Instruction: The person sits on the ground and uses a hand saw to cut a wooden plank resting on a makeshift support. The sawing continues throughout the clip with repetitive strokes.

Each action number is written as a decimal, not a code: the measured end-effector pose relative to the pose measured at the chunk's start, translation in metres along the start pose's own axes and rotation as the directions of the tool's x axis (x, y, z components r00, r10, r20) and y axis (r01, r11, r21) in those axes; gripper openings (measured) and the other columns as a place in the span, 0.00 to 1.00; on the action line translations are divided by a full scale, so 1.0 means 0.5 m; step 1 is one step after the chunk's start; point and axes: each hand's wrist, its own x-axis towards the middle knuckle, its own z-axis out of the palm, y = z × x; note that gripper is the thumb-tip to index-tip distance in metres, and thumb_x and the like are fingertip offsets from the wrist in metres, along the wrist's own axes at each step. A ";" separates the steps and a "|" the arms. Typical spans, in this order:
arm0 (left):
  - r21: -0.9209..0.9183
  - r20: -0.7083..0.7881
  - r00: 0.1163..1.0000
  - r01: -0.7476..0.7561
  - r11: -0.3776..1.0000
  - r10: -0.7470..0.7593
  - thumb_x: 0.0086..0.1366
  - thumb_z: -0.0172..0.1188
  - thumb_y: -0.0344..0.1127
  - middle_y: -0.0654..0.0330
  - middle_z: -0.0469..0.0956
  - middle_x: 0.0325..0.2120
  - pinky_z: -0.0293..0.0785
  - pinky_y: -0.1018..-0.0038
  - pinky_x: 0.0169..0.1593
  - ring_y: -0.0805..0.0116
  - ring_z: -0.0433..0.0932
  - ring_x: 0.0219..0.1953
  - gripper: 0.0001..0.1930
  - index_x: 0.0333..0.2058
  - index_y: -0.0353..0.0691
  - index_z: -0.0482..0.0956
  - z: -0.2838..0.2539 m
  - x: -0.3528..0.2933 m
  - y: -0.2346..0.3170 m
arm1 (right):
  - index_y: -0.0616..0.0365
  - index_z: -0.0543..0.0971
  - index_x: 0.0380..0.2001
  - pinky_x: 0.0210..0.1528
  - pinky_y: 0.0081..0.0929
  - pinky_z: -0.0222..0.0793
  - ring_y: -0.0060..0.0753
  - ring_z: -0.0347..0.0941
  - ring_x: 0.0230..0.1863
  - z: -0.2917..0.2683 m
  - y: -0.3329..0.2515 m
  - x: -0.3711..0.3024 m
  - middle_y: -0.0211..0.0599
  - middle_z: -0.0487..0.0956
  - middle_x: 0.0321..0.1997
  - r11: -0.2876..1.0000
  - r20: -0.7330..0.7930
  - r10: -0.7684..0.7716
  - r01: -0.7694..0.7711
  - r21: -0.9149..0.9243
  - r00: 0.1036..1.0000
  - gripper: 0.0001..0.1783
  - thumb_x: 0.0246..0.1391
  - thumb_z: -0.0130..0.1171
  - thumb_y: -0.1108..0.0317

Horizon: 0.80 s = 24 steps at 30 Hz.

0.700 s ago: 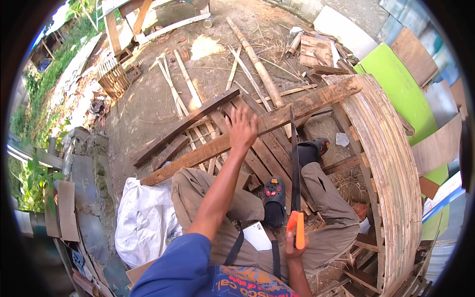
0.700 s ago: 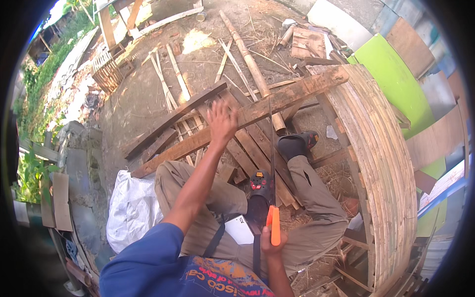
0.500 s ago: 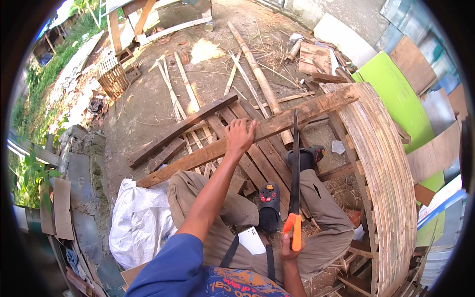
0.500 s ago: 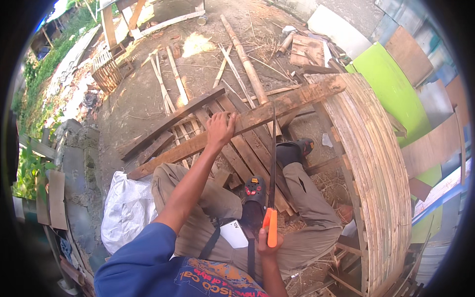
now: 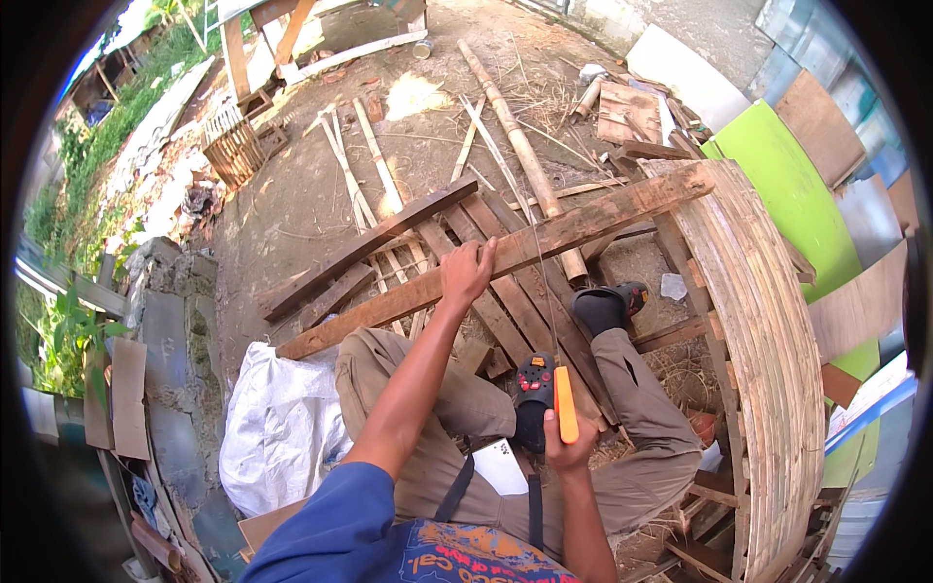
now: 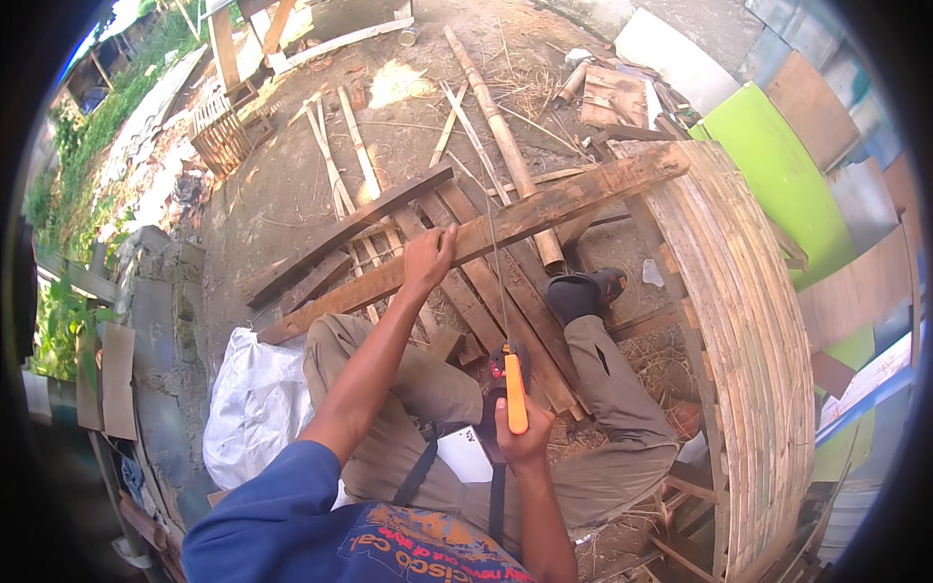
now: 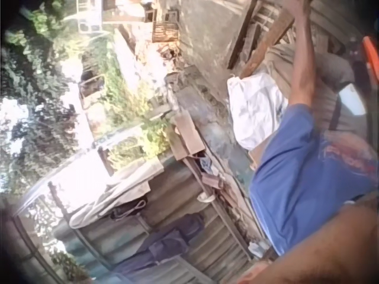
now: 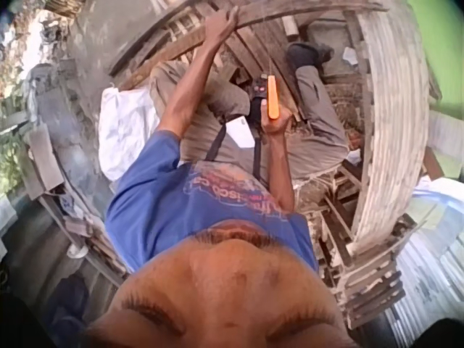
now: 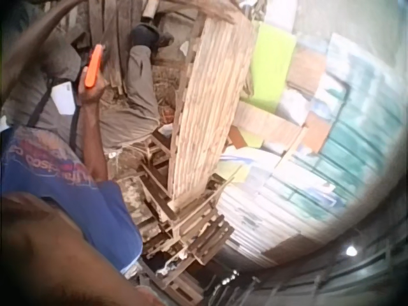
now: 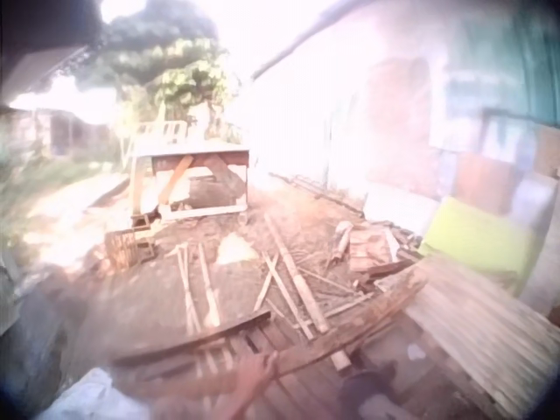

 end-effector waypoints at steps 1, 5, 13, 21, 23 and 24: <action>0.051 -0.020 1.000 0.001 0.999 0.000 0.73 0.46 0.62 0.50 0.79 0.49 0.64 0.54 0.57 0.52 0.74 0.57 0.30 0.49 0.39 0.79 0.003 -0.001 0.010 | 0.63 0.77 0.24 0.22 0.34 0.65 0.38 0.73 0.16 0.005 0.011 0.000 0.40 0.73 0.15 1.000 0.022 0.009 -0.009 -0.005 1.000 0.10 0.57 0.64 0.70; 0.233 -0.151 0.950 -0.234 0.944 0.273 0.65 0.55 0.68 0.51 0.76 0.54 0.64 0.54 0.58 0.53 0.74 0.58 0.37 0.58 0.40 0.73 0.017 -0.030 0.000 | 0.63 0.76 0.24 0.22 0.34 0.65 0.38 0.73 0.16 0.018 0.030 -0.010 0.41 0.72 0.15 1.000 0.041 0.013 -0.013 -0.003 0.999 0.11 0.57 0.64 0.71; 0.260 0.125 0.983 -0.165 0.951 0.137 0.48 0.71 0.44 0.52 0.77 0.49 0.70 0.54 0.55 0.51 0.76 0.56 0.31 0.49 0.41 0.72 -0.013 -0.004 0.012 | 0.62 0.75 0.23 0.21 0.33 0.63 0.38 0.71 0.15 0.016 0.041 -0.016 0.40 0.73 0.15 0.999 0.094 0.038 -0.036 -0.023 0.995 0.12 0.57 0.64 0.71; 0.114 0.438 0.896 -0.136 0.984 0.073 0.44 0.69 0.44 0.39 0.82 0.43 0.77 0.53 0.53 0.39 0.80 0.49 0.36 0.52 0.34 0.71 -0.067 0.028 0.026 | 0.62 0.77 0.22 0.22 0.35 0.66 0.41 0.73 0.16 -0.017 -0.047 -0.029 0.43 0.73 0.15 0.984 0.110 0.148 -0.136 -0.113 0.983 0.09 0.54 0.64 0.73; 0.114 0.433 0.899 -0.134 0.984 0.072 0.45 0.69 0.44 0.40 0.82 0.43 0.77 0.53 0.53 0.39 0.80 0.49 0.34 0.51 0.35 0.72 -0.060 0.027 0.007 | 0.63 0.77 0.22 0.23 0.35 0.66 0.42 0.74 0.16 -0.026 -0.098 -0.047 0.44 0.73 0.16 0.974 0.124 0.194 -0.176 -0.142 0.973 0.09 0.54 0.65 0.72; 0.103 0.451 0.889 -0.141 0.985 0.080 0.45 0.69 0.44 0.40 0.82 0.43 0.76 0.53 0.53 0.39 0.80 0.49 0.34 0.51 0.35 0.71 -0.060 0.033 0.008 | 0.63 0.77 0.22 0.23 0.35 0.66 0.42 0.74 0.17 -0.035 -0.115 -0.053 0.44 0.73 0.16 0.968 0.118 0.212 -0.191 -0.164 0.970 0.09 0.54 0.65 0.72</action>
